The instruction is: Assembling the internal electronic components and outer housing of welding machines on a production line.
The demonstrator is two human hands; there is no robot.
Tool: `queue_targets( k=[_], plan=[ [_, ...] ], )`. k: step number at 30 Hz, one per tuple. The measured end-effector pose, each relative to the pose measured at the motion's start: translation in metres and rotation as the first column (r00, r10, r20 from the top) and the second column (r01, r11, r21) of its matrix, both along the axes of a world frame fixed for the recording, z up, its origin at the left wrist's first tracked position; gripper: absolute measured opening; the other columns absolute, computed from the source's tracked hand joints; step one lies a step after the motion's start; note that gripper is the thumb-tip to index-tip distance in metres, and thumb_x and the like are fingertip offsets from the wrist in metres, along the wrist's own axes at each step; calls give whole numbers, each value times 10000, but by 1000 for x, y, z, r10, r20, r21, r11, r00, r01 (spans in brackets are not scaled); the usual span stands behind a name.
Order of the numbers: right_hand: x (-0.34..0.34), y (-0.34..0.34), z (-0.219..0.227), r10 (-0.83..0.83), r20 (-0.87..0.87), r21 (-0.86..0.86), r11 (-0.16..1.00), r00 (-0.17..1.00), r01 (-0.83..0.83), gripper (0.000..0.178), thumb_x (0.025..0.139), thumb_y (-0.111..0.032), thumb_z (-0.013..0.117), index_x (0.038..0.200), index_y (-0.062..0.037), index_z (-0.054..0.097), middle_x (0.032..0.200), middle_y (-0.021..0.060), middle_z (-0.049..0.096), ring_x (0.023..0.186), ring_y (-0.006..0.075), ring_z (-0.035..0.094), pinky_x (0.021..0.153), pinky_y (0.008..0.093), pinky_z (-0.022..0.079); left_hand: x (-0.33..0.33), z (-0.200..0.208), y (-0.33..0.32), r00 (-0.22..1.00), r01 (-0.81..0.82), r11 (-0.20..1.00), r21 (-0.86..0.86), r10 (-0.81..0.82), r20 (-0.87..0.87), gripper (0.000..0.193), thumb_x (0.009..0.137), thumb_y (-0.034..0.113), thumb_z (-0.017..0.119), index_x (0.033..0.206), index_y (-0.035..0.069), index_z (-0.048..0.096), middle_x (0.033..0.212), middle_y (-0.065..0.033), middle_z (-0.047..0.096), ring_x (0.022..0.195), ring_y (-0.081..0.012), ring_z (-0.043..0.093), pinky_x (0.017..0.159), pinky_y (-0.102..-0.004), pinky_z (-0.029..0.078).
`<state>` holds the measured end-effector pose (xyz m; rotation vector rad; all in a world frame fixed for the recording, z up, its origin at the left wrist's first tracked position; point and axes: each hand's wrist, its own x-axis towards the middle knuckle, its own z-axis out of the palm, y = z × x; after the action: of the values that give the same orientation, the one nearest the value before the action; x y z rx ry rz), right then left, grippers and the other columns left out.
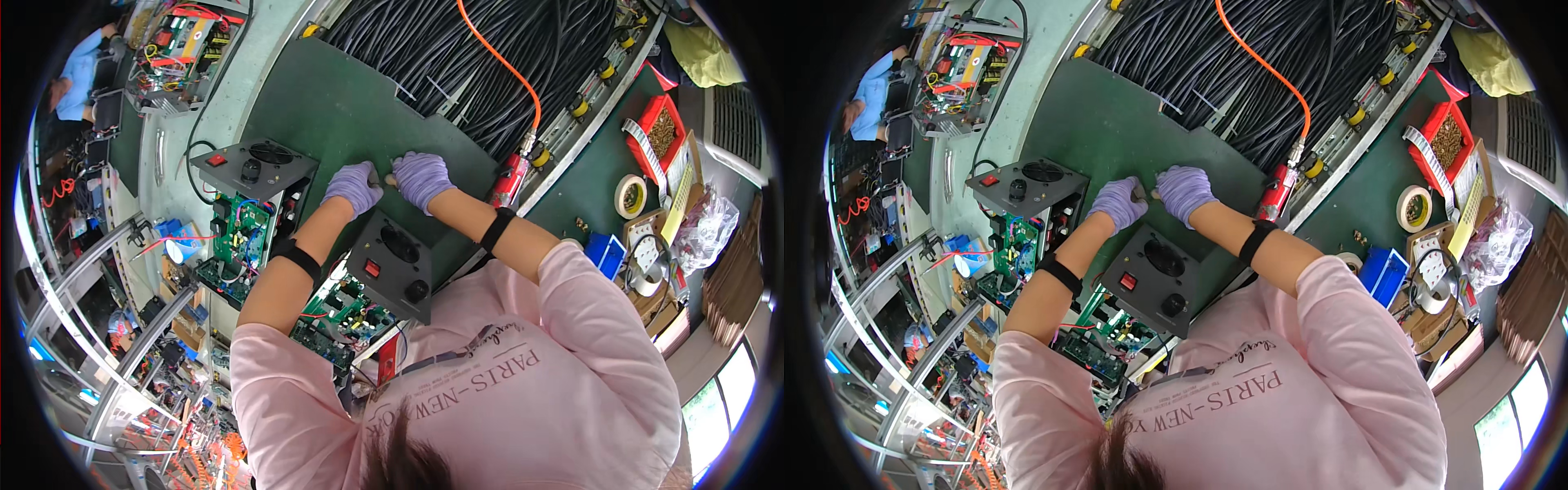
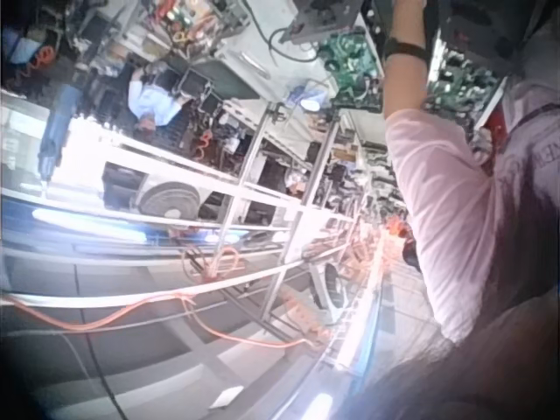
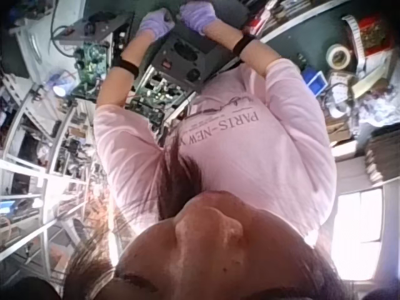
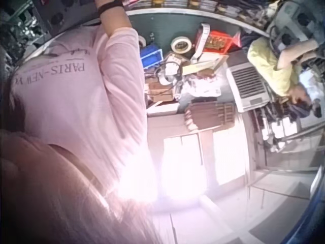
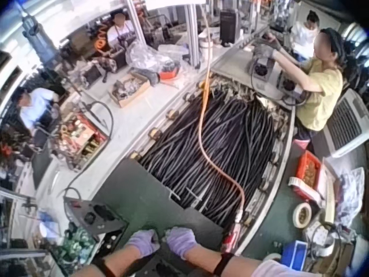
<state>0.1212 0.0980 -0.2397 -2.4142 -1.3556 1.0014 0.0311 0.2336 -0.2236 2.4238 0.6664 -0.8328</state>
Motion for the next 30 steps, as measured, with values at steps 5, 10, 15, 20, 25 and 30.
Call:
queue_targets(
  k=[5, 10, 15, 20, 25, 30],
  plan=[
    [9, -8, -17, 110, -34, 144, 984, 993, -104, 258, 824, -280, 497, 841, -70, 646, 796, 119, 627, 762, 285, 610, 657, 386, 488, -11, -8, -4, 992, 75, 985, -158, -58, 113, 164, 713, 100, 636, 864, 36, 638, 817, -142, 625, 733, -284, 609, 694, -346, 496],
    [37, -36, 1, -199, -388, 140, 953, 900, 270, 331, 820, -333, 537, 869, -17, 626, 748, 181, 622, 732, 353, 598, 677, 415, 470, -2, -2, -11, 943, 170, 947, -273, -77, 324, 126, 748, 62, 632, 871, 36, 640, 865, -129, 610, 775, -268, 601, 725, -330, 490],
    [31, -47, 4, -255, -188, 102, 955, 948, 277, 330, 851, -336, 506, 941, -39, 620, 819, 155, 627, 789, 328, 599, 696, 400, 477, -5, -25, -15, 994, 48, 828, -559, 16, 109, 115, 771, 128, 628, 859, 54, 641, 870, -115, 598, 816, -266, 586, 768, -346, 482],
    [31, -43, 18, -146, -68, -6, 989, 987, 145, 312, 865, -331, 489, 1001, -78, 609, 891, 125, 627, 844, 294, 603, 709, 394, 487, -9, -27, -19, 674, 659, 751, 29, -607, 421, 109, 778, 169, 587, 840, 87, 622, 860, -90, 564, 810, -265, 564, 725, -368, 485],
    [14, -37, -6, 117, 83, 186, 974, 990, -131, 170, 746, -234, 560, 767, -80, 630, 751, 96, 620, 716, 255, 634, 583, 380, 506, -8, -28, -20, 697, 543, 838, 56, -487, 526, 137, 725, 175, 617, 833, 91, 613, 866, -93, 561, 782, -275, 567, 708, -377, 488],
    [-11, -32, -26, 133, 86, 337, 929, 987, -154, 149, 704, -220, 565, 688, -88, 633, 717, 105, 617, 674, 278, 618, 566, 395, 492, -6, -14, -10, 920, 295, 955, -31, -275, 279, 155, 656, 139, 665, 791, 67, 639, 711, -84, 597, 616, -225, 572, 615, -334, 488]
  ],
)
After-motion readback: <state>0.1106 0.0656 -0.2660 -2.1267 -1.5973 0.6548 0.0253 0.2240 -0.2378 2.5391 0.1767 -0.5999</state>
